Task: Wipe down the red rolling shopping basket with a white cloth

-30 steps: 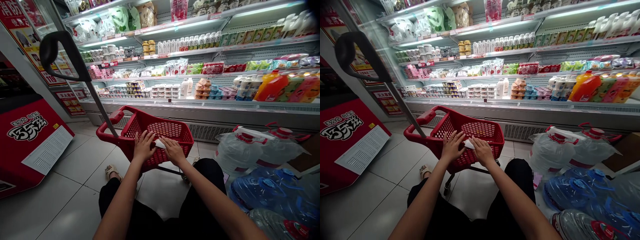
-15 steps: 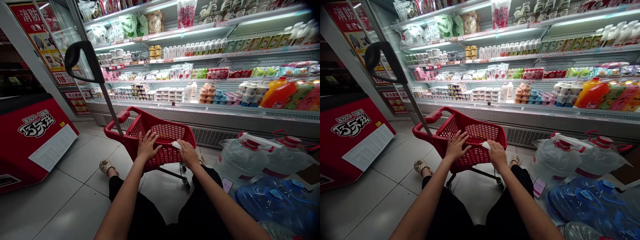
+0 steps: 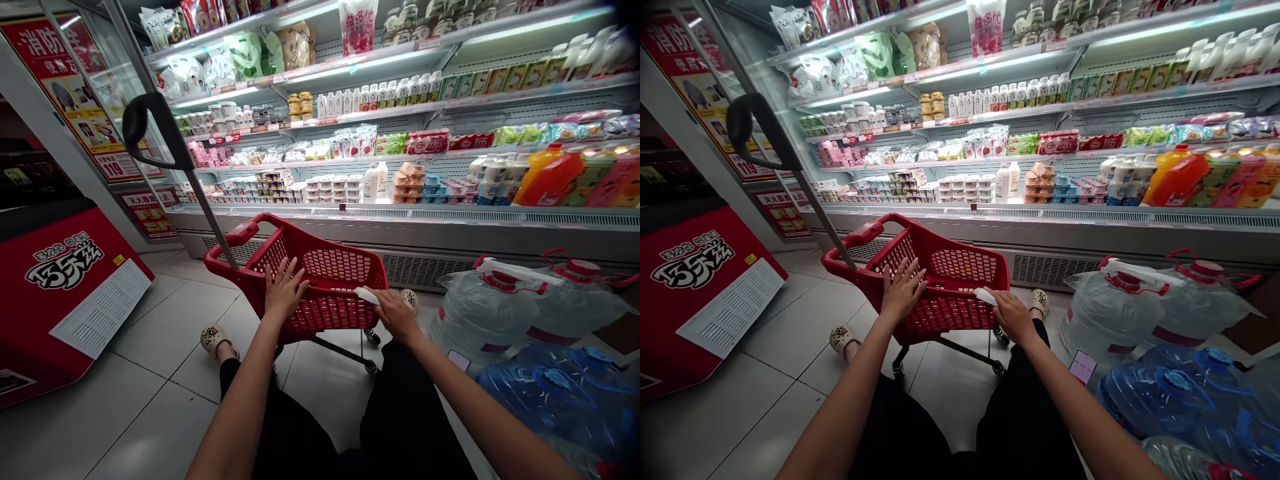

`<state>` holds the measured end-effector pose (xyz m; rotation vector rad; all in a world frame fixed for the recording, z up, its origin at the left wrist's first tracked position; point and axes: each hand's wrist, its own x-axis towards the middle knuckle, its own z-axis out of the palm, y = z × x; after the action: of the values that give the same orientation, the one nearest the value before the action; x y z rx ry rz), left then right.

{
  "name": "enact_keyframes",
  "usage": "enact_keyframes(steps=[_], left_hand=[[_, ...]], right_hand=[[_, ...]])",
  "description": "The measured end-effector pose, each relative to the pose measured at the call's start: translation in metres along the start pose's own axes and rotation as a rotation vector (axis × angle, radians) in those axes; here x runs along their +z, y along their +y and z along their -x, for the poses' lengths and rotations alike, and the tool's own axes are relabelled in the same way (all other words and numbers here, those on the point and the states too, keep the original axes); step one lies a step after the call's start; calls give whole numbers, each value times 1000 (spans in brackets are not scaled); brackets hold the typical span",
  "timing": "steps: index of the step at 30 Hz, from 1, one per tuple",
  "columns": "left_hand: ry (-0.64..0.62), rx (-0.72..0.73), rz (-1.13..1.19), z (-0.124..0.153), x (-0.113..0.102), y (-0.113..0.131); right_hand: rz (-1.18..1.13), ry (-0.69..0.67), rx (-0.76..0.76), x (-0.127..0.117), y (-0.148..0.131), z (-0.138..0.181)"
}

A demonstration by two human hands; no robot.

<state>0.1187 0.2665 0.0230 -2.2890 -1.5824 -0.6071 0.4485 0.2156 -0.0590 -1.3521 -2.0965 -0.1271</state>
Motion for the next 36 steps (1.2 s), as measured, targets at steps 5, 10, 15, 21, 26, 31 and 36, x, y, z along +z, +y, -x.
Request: enact_keyframes(steps=[5,10,15,21,26,31,36], left_hand=[[17,-177,49,11,27,55],[-7,-169,116,22,35,79],[-36,-114,151,23,24,53],[-38,-102,178,21,25,49],[-7,-104,193,20,27,56],[11,-73,213,22,27,50],[-18,-83,261,21,26,29]], right_hand=[[75,71,-30,22,-57,-13],[79,61,-162,28,-91,-21],[72,16,-224,10,-52,7],[82,39,-114,-5,-5,31],[17,40,-54,11,-38,3],[-51,3,-72,18,-61,-17],[-52,-12,-17,6,-41,0]])
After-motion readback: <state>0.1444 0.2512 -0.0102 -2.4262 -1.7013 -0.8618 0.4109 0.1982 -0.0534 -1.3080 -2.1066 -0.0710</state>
